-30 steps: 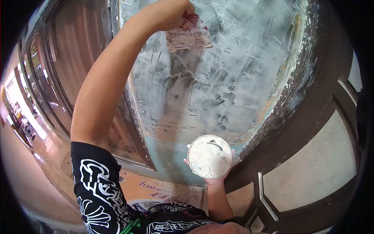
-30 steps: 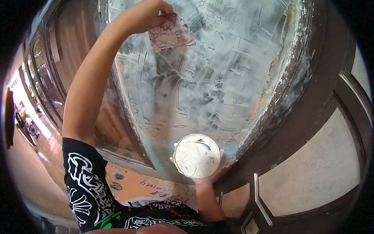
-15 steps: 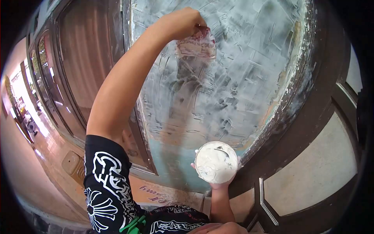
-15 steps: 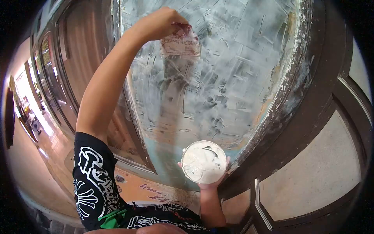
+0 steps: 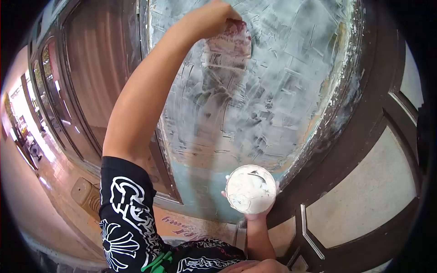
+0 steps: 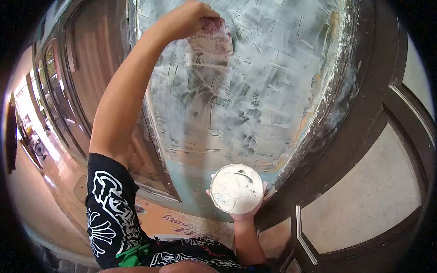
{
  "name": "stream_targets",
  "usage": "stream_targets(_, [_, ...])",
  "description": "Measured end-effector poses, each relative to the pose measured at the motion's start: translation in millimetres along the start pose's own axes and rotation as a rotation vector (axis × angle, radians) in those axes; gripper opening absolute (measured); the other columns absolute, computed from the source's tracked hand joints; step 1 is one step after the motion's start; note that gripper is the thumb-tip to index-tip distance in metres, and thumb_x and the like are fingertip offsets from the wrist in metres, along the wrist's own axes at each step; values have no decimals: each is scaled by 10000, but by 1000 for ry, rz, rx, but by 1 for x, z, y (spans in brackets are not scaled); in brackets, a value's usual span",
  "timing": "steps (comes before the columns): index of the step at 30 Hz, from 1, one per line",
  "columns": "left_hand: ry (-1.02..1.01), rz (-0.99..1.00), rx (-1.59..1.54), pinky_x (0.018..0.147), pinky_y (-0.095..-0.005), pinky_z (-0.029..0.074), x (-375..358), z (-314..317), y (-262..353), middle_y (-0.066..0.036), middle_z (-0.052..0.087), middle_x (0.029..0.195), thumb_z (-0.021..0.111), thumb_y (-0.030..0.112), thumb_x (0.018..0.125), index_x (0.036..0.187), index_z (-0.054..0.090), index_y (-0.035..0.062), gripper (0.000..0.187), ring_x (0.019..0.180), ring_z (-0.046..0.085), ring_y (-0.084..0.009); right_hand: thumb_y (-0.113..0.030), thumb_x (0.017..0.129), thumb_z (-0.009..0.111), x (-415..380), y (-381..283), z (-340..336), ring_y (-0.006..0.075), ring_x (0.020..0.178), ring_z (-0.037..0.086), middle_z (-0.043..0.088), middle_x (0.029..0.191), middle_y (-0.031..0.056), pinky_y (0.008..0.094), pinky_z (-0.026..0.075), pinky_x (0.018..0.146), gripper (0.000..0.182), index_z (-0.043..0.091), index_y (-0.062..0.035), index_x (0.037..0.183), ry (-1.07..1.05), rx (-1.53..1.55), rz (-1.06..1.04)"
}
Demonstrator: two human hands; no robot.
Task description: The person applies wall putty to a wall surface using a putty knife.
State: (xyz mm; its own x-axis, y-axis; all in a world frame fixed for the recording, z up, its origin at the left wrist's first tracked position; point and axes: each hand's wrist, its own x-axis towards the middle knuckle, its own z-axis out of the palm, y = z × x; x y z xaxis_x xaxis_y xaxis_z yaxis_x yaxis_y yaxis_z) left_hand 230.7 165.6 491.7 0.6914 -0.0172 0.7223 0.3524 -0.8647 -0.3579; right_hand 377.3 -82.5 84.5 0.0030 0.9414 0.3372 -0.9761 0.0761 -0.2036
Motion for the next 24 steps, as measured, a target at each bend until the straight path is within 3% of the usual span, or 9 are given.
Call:
stream_targets(3, [29, -64, -133, 733, -400, 534, 3, -19, 9, -206, 714, 911, 631, 43, 776, 1010, 741, 42, 259, 792, 696, -336, -828, 836, 423, 0, -2, -1, 528, 1415, 278, 358, 1557, 179, 800, 186, 1071, 927, 405, -182, 1500, -23, 18, 3])
stream_targets(5, [-116, -215, -144, 723, -409, 537, 1, -29, 22, -209, 714, 935, 634, 42, 779, 1038, 740, 45, 279, 803, 700, -339, -829, 831, 434, -2, -6, -4, 525, 1418, 275, 357, 1558, 179, 796, 186, 1074, 925, 413, -185, 1496, -6, -17, -3])
stream_targets(9, [-227, -85, -108, 778, -370, 539, -14, 2, 33, -169, 731, 940, 702, 60, 783, 1084, 743, 68, 303, 831, 694, -320, -824, 831, 442, -4, -6, -11, 522, 1420, 273, 356, 1560, 175, 792, 187, 1079, 919, 422, -187, 1492, -19, -50, -5])
stream_targets(15, [33, 4, -8, 775, -365, 544, 8, -5, 2, -177, 728, 1011, 714, 42, 786, 1093, 739, 51, 309, 843, 703, -293, -816, 828, 463, -5, -9, -10, 520, 1416, 283, 366, 1553, 179, 785, 199, 1081, 907, 444, -185, 1480, -6, 41, 4])
stream_targets(17, [78, -106, 18, 716, -414, 538, 16, -29, 7, -213, 712, 943, 642, 52, 783, 1047, 742, 46, 282, 807, 701, -339, -814, 827, 468, -6, -10, -11, 519, 1413, 289, 372, 1549, 183, 783, 204, 1080, 905, 450, -184, 1476, 12, 50, -14])
stream_targets(19, [12, -181, 20, 716, -413, 538, 13, -33, 14, -217, 710, 929, 652, 59, 785, 1033, 743, 39, 265, 806, 696, -350, -808, 832, 470, -6, -13, -11, 518, 1410, 294, 381, 1541, 189, 781, 211, 1079, 897, 457, -179, 1472, 2, 17, -10])
stream_targets(21, [-136, -287, -152, 784, -358, 545, 2, -21, 22, -165, 737, 989, 720, 53, 790, 1110, 736, 50, 320, 835, 705, -280, -805, 834, 470, -8, -12, -11, 519, 1408, 298, 385, 1537, 192, 781, 214, 1077, 897, 456, -175, 1472, 17, 27, -18])
stream_targets(22, [-223, -126, -99, 784, -349, 546, -2, -18, 28, -162, 743, 978, 730, 61, 787, 1121, 734, 56, 334, 838, 707, -273, -803, 836, 470, -8, -12, -11, 519, 1405, 301, 389, 1534, 194, 782, 217, 1075, 897, 455, -171, 1473, 29, 34, -25])
stream_targets(24, [-244, -68, -22, 768, -351, 552, -9, 3, 28, -158, 744, 971, 732, 71, 785, 1114, 738, 66, 330, 824, 706, -284, -800, 837, 471, -6, -12, -13, 519, 1404, 303, 387, 1535, 195, 782, 218, 1074, 894, 454, -173, 1473, 14, 12, -20])
